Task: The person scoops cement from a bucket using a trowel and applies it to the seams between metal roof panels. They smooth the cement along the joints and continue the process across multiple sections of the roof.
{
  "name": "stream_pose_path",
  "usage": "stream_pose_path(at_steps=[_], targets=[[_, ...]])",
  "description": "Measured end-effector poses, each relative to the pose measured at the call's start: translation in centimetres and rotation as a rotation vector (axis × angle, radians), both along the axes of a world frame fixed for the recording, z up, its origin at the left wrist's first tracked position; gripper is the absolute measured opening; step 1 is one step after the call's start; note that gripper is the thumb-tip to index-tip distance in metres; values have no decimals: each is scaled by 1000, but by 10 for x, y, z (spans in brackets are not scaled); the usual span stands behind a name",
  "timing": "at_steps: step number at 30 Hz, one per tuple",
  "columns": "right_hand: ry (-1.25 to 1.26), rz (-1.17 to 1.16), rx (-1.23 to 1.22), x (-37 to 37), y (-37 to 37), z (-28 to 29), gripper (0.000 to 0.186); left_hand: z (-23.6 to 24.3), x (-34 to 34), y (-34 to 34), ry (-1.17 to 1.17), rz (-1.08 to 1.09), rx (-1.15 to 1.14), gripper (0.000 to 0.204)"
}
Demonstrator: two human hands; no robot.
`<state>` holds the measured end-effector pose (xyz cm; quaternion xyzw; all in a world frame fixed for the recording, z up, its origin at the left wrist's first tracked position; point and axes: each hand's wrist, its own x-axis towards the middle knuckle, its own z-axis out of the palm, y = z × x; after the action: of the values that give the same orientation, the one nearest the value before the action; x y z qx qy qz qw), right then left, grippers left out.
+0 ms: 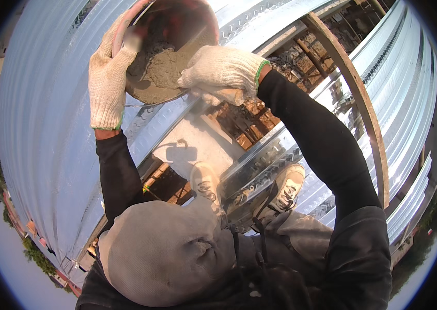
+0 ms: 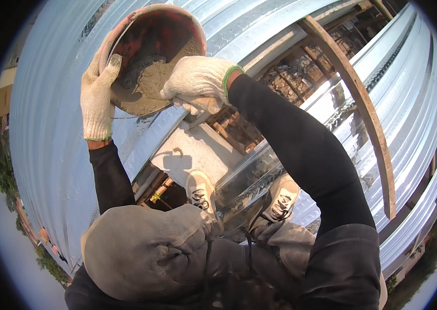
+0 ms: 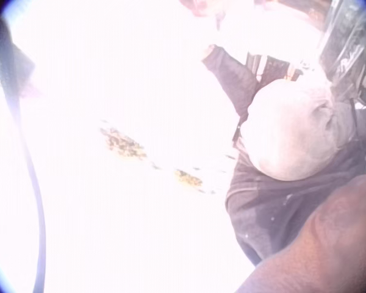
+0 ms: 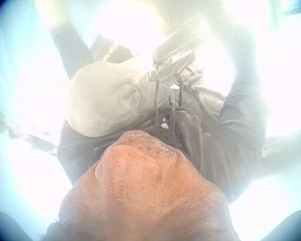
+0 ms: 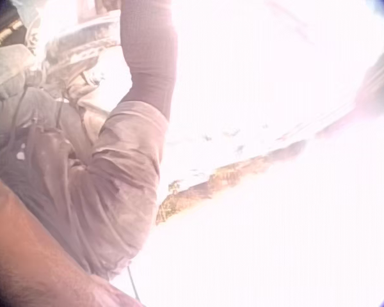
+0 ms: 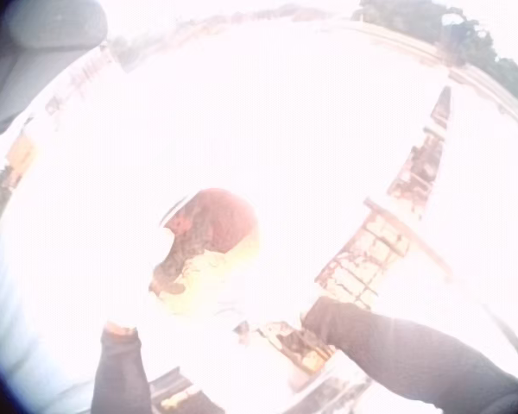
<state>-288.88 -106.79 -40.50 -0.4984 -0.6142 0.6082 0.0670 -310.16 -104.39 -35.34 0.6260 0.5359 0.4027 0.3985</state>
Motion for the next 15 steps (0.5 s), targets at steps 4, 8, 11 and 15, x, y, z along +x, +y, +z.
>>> stream_pose_path(at_steps=[4,8,11,15], targets=[[-654,204,1031,-7,-50,-17,34,-18,-19,10,19,-53,10,50],[-351,-26,923,10,-40,-7,31,17,21,-12,198,24,-35,53],[100,-13,915,-9,-11,-28,49,10,21,-7,264,41,-5,56],[-264,182,310,7,1,2,57,3,5,2,112,80,-60,56]])
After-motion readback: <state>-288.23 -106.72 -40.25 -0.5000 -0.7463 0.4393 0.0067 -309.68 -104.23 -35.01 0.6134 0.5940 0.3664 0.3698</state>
